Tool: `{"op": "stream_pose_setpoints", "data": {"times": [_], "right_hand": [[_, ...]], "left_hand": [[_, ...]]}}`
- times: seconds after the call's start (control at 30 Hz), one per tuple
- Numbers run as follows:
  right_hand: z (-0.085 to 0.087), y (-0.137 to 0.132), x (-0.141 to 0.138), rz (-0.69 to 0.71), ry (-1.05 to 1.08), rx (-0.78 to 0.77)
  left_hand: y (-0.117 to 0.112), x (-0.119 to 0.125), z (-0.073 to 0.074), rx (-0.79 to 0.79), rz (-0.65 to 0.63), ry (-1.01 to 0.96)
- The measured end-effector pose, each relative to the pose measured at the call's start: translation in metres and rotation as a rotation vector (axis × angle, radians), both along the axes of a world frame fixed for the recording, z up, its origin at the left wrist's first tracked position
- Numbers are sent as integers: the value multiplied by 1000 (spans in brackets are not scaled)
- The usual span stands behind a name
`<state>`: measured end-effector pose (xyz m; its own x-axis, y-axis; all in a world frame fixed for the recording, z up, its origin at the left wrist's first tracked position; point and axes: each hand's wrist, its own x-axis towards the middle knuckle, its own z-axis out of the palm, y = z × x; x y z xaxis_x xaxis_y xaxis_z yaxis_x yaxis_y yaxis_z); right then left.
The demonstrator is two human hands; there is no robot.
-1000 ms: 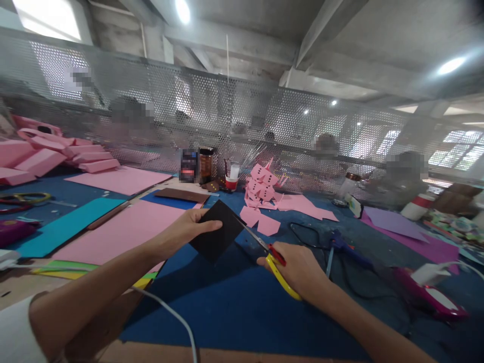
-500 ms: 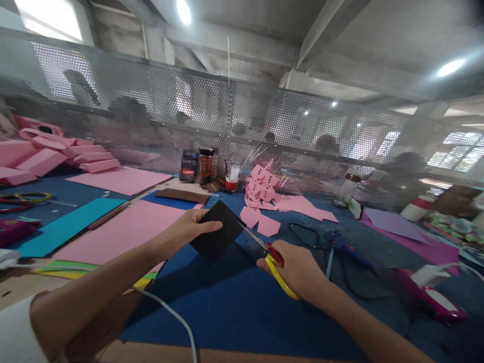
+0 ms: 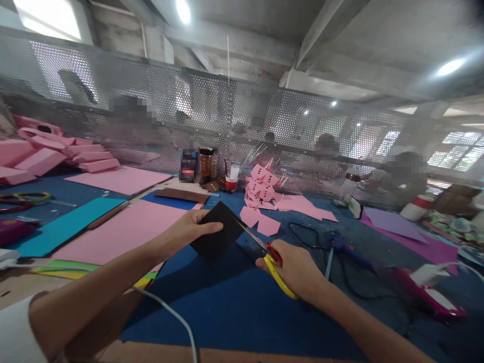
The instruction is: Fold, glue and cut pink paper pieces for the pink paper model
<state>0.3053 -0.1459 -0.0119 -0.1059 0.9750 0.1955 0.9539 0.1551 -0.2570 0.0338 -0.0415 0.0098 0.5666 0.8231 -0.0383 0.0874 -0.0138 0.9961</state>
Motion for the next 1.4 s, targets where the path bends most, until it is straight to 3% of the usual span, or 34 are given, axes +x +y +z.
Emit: {"op": "stream_pose_setpoints", "data": {"times": [0.37, 1.4], "right_hand": [[-4, 2, -1, 6, 23, -44], [-5, 1, -5, 11, -56, -25]], "left_hand": [[-3, 4, -8, 47, -61, 33], [-7, 6, -5, 59, -83, 63]]}}
